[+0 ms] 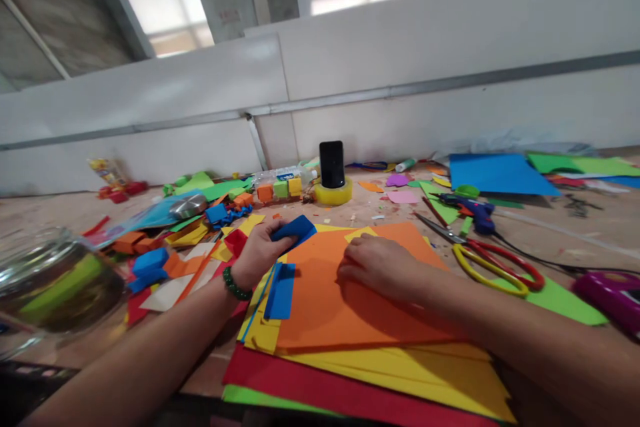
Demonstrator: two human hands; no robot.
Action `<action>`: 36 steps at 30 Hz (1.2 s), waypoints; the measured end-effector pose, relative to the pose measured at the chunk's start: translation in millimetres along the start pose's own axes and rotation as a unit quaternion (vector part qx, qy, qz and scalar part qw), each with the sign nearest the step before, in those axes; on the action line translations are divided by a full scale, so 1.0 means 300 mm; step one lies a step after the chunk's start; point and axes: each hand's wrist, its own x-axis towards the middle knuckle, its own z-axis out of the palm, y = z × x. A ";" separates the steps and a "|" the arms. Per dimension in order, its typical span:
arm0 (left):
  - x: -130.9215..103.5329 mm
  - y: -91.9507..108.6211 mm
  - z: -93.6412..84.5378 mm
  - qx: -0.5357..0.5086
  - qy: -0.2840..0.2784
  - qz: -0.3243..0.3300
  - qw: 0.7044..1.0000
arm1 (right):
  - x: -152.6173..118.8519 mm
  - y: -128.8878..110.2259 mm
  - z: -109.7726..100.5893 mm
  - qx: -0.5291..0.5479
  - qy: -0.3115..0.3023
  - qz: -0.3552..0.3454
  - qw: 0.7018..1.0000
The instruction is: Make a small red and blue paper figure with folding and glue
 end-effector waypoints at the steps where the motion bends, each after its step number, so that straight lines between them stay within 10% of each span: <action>1: -0.016 0.014 0.015 0.006 -0.009 0.006 1.000 | -0.010 0.009 -0.006 0.040 0.013 0.031 0.999; 8: -0.135 0.067 0.126 0.059 -0.112 -0.015 0.992 | -0.074 -0.032 0.006 0.426 0.058 0.097 0.898; 17: -0.142 0.023 0.149 0.035 -0.164 -0.087 0.982 | -0.182 -0.024 0.030 0.347 0.017 0.109 0.931; 28: -0.145 0.041 0.154 -0.061 -0.154 -0.135 0.977 | -0.182 0.024 0.030 0.434 -0.020 0.083 0.897; 36: -0.140 0.052 0.146 -0.111 -0.142 -0.149 0.972 | -0.190 0.017 0.027 0.310 0.062 0.060 0.947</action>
